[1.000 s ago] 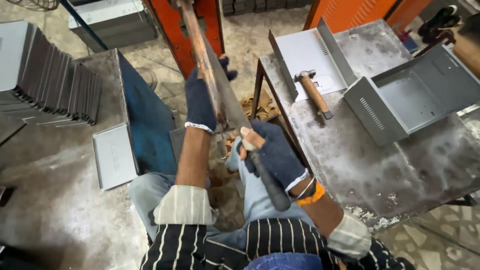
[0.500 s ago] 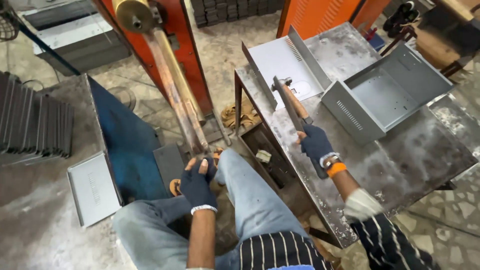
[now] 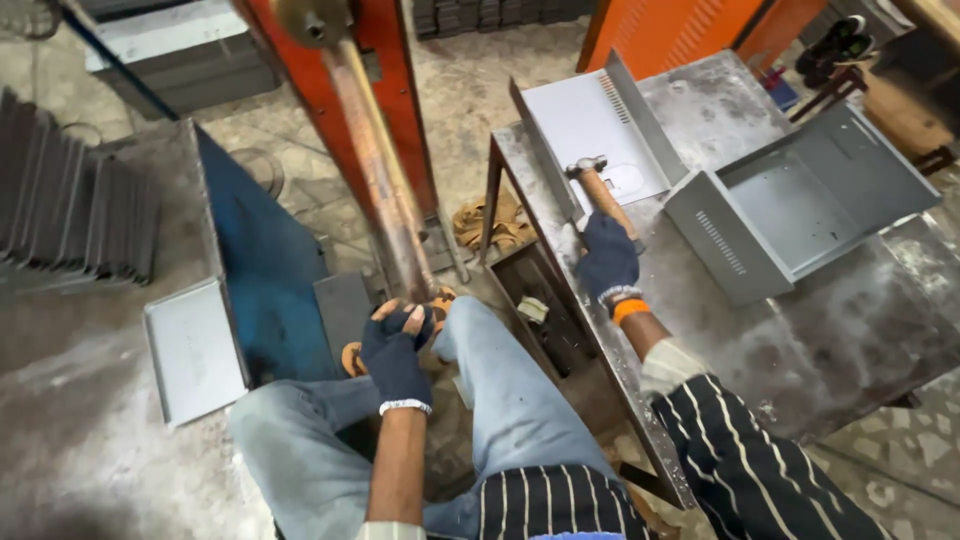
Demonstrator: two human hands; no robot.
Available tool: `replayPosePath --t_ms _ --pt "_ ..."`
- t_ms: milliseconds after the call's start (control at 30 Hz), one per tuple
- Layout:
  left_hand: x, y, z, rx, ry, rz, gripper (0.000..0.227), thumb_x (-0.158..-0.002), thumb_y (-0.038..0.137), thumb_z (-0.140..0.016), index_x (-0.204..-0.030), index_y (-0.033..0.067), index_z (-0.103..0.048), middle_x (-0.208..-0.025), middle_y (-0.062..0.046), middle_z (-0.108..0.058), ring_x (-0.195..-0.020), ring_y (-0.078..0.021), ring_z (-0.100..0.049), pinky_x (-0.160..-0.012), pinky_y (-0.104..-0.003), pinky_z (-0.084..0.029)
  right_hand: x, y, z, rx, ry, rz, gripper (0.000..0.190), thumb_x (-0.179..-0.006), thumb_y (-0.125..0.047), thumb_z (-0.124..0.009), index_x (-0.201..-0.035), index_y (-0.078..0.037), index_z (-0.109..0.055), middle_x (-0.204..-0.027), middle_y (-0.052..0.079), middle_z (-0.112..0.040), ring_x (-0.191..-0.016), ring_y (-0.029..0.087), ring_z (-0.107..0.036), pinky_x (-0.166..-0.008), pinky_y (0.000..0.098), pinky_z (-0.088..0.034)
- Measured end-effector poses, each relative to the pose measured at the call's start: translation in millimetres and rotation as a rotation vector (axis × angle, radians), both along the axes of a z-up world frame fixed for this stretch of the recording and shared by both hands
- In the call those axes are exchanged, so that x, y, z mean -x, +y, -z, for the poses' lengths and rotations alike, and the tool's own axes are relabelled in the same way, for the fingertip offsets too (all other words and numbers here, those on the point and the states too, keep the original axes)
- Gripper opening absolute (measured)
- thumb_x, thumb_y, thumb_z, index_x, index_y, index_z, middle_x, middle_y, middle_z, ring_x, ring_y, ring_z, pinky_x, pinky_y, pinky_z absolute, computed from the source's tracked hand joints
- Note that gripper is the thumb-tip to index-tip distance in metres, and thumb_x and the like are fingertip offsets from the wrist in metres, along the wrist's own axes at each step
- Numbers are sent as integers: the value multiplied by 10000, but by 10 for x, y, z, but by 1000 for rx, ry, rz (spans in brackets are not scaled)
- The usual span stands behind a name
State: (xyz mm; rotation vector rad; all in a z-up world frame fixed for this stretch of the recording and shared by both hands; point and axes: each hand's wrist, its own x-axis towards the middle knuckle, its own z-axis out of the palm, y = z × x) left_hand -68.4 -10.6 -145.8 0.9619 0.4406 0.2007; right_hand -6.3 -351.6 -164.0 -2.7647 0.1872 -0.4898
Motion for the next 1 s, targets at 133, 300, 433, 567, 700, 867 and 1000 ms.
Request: replayPosePath --t_ms 133,300,433,567,700,867,1000 --pt "-105 314 215 -52 66 -68 285 -865 20 -755 -1118 6 -623 -907 -92 -691 -733 -206 -692 -689 -368 -590 391 696 -235 -19 -18 -95 366 -808 -102 -685 -1170 -55 -660 -1058 194 -690 -1038 411 -633 -916 506 -504" --pt "-94 1028 66 -216 -44 -129 177 -1011 127 -626 -1137 9 -666 -974 -105 -742 -833 -194 -714 -753 -354 -602 812 1524 234 -269 -70 -581 362 -849 -148 -718 -1205 -91 -694 -1286 177 -692 -1216 365 -621 -1041 449 -475" --pt "189 1880 -169 -352 -271 -237 326 -934 -27 -635 -1256 20 -623 -1154 -112 -704 -1042 -182 -696 -960 -360 -587 971 2297 -70 -365 135 -791 548 -829 -161 -724 -1345 -32 -591 -1206 122 -699 -1179 349 -621 -1037 456 -468" --pt "871 2645 -686 -1565 141 -358 900 -787 139 -855 -1542 -59 -408 -1404 -247 -588 -1280 -367 -566 -1156 -499 -350 1065 2831 -546 -364 281 -919 539 -868 -166 -739 -1372 -84 -569 -1184 109 -692 -1125 332 -644 -939 431 -523" --pt "1624 3400 -956 -2269 855 -420 1327 -503 640 -902 -1524 -65 -432 -1499 -247 -557 -1399 -409 -518 -1206 -587 -150 1115 3052 -755 -490 306 -1110 677 -882 -115 -715 -1502 -61 -448 -1212 103 -682 -1045 331 -643 -835 418 -540" --pt "2146 4083 -943 -2189 1224 -350 1417 -387 860 -849 -1388 -86 -517 -1222 -275 -661 -1093 -437 -633 -1041 -602 -336 1119 3053 -572 -547 261 -1191 638 -908 -142 -714 -1490 -65 -462 -1203 101 -674 -1041 317 -659 -889 407 -548" --pt "2205 4205 -915 -2168 1144 -253 1089 -450 822 -858 -1121 12 -575 -1005 -187 -687 -944 -382 -659 -926 -572 -446 1097 3115 -648 -433 357 -1178 402 -963 -215 -734 -1333 -117 -613 -1198 134 -669 -1059 320 -672 -936 413 -543"
